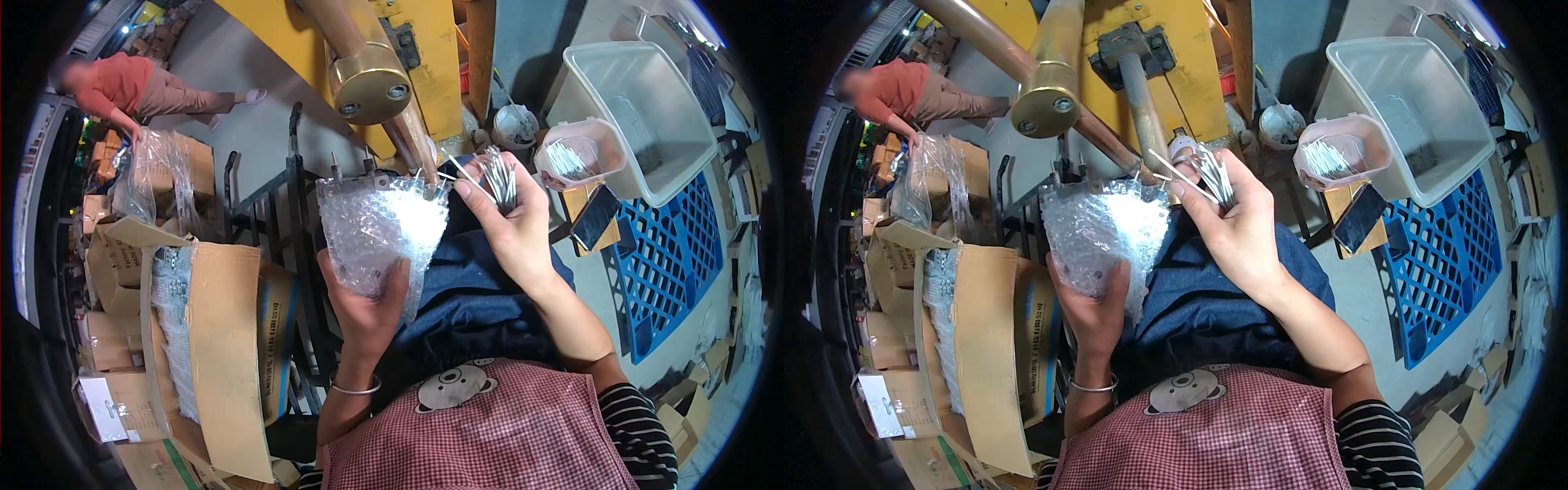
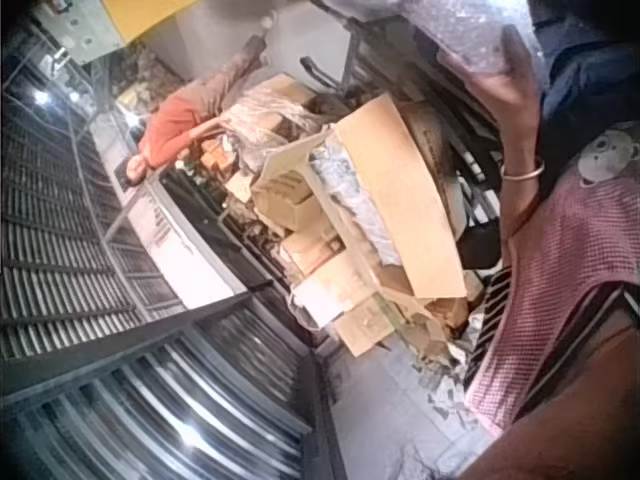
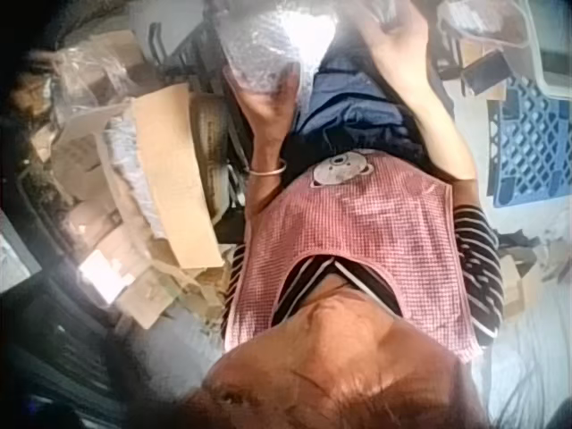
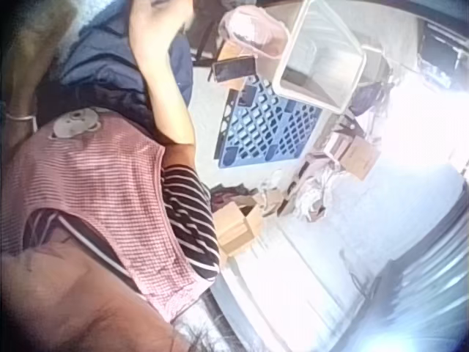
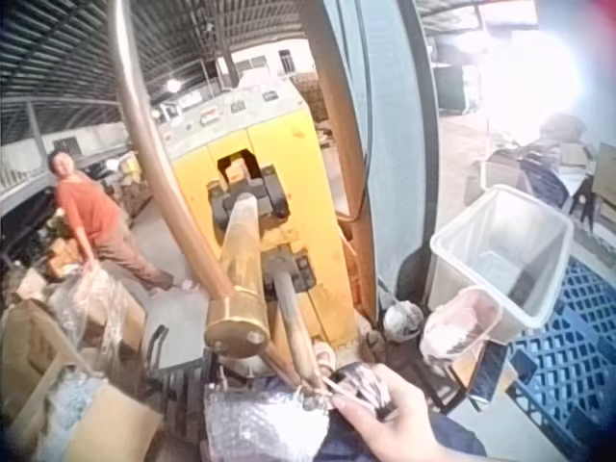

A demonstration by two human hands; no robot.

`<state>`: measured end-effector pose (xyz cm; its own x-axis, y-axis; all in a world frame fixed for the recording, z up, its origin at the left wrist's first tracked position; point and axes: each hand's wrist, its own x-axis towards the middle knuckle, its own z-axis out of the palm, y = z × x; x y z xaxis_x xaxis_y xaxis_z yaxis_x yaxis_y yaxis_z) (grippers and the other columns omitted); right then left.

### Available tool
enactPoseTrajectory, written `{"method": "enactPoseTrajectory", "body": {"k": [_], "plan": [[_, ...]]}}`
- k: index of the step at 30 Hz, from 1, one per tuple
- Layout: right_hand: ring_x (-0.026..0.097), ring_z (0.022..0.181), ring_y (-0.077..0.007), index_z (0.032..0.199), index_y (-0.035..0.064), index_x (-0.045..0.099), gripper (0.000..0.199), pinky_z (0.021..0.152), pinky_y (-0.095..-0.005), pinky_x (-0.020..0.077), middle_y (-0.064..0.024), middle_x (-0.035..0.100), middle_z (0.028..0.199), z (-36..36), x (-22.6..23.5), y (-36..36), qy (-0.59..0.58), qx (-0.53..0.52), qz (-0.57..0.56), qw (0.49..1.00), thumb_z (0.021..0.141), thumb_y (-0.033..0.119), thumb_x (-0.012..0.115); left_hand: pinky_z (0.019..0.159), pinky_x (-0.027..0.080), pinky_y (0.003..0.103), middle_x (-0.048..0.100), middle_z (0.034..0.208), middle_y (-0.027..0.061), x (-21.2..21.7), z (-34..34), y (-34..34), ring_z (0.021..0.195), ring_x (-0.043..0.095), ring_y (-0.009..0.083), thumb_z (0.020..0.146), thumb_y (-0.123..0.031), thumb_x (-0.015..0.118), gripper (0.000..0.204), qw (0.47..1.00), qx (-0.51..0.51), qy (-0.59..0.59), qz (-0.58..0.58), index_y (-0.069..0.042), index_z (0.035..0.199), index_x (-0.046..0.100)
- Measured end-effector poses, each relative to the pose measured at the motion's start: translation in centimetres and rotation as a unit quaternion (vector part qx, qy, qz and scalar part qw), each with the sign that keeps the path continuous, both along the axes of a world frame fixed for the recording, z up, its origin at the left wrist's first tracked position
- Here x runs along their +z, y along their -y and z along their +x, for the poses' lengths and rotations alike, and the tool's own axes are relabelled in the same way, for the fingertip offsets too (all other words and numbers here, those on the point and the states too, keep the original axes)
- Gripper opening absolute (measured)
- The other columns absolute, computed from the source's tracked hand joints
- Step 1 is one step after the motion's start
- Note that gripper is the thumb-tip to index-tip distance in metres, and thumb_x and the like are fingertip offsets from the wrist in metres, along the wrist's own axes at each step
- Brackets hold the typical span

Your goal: The person retrieves metal element plates and wire leads, welds the wires onto the plates using a spot welding machine, and places the assembled parts into a plastic container.

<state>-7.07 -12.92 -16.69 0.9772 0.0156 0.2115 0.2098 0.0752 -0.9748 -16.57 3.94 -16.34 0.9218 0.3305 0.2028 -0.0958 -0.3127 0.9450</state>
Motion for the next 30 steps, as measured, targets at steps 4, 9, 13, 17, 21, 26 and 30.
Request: {"method": "enactPoseTrajectory", "body": {"k": [4,9,13,17,21,26,30], "plan": [[0.045,0.070,-0.0031,0.095,0.0010,0.061,0.014,0.064,-0.0198,0.0396,0.0036,0.056,0.079,0.5,0.1,-0.5,-0.006,0.013,0.016,1.000,0.087,0.007,0.070,0.084,0.052,0.030,0.056,0.116,0.0165,0.0,0.1,-0.2,0.103,0.060,0.0191,0.084,-0.009,0.074,0.060,1.000,-0.007,0.001,0.014,0.002,0.125,0.033],[0.049,0.074,-0.0036,0.099,0.0007,0.061,0.014,0.066,-0.0200,0.0421,0.0015,0.060,0.083,0.8,-1.5,-1.2,-0.097,0.065,0.096,0.988,0.089,0.008,0.068,0.085,0.051,0.029,0.053,0.117,0.0168,-0.1,-0.2,-0.4,0.106,0.059,0.0199,0.084,-0.012,0.075,0.059,0.997,-0.009,-0.039,-0.065,0.003,0.124,0.033],[0.052,0.083,-0.0044,0.104,0.0005,0.060,0.013,0.074,-0.0206,0.0436,0.0007,0.061,0.089,0.2,-0.3,0.8,0.009,-0.011,0.018,1.000,0.093,0.006,0.064,0.086,0.051,0.029,0.053,0.117,0.0169,0.3,0.0,0.0,0.105,0.059,0.0198,0.084,-0.012,0.075,0.058,0.994,-0.027,-0.044,-0.098,0.002,0.122,0.034],[0.053,0.083,-0.0055,0.104,0.0005,0.059,0.014,0.077,-0.0210,0.0439,0.0006,0.061,0.090,-0.2,-0.5,2.6,0.017,-0.060,-0.012,0.998,0.093,0.009,0.064,0.084,0.052,0.031,0.058,0.112,0.0183,-1.0,0.0,-0.3,0.102,0.062,0.0202,0.082,-0.010,0.076,0.058,0.999,0.002,0.014,0.034,0.002,0.121,0.034],[0.052,0.084,-0.0059,0.103,0.0013,0.057,0.014,0.076,-0.0213,0.0430,0.0000,0.059,0.090,-0.8,-0.3,3.3,-0.001,-0.097,-0.009,0.995,0.094,0.009,0.063,0.082,0.053,0.033,0.063,0.105,0.0173,-1.0,-0.2,-0.7,0.097,0.064,0.0202,0.080,-0.010,0.078,0.061,0.997,0.016,0.007,0.072,0.002,0.120,0.035],[0.052,0.082,-0.0064,0.102,0.0016,0.057,0.014,0.075,-0.0216,0.0426,-0.0001,0.057,0.088,-0.8,-0.2,3.6,0.010,-0.065,-0.037,0.997,0.092,0.008,0.065,0.082,0.050,0.031,0.060,0.107,0.0137,-0.4,-1.2,-1.7,0.095,0.060,0.0179,0.086,-0.020,0.074,0.052,0.999,-0.012,-0.009,0.049,0.002,0.120,0.041],[0.055,0.079,-0.0108,0.099,-0.0013,0.065,0.014,0.074,-0.0247,0.0441,-0.0031,0.059,0.088,-0.2,-0.5,2.8,0.048,-0.038,-0.016,0.998,0.087,0.005,0.070,0.081,0.046,0.029,0.058,0.104,0.0107,0.0,-1.4,-2.4,0.094,0.054,0.0147,0.096,-0.031,0.062,0.040,0.998,-0.013,-0.052,0.041,0.003,0.115,0.050]]}}
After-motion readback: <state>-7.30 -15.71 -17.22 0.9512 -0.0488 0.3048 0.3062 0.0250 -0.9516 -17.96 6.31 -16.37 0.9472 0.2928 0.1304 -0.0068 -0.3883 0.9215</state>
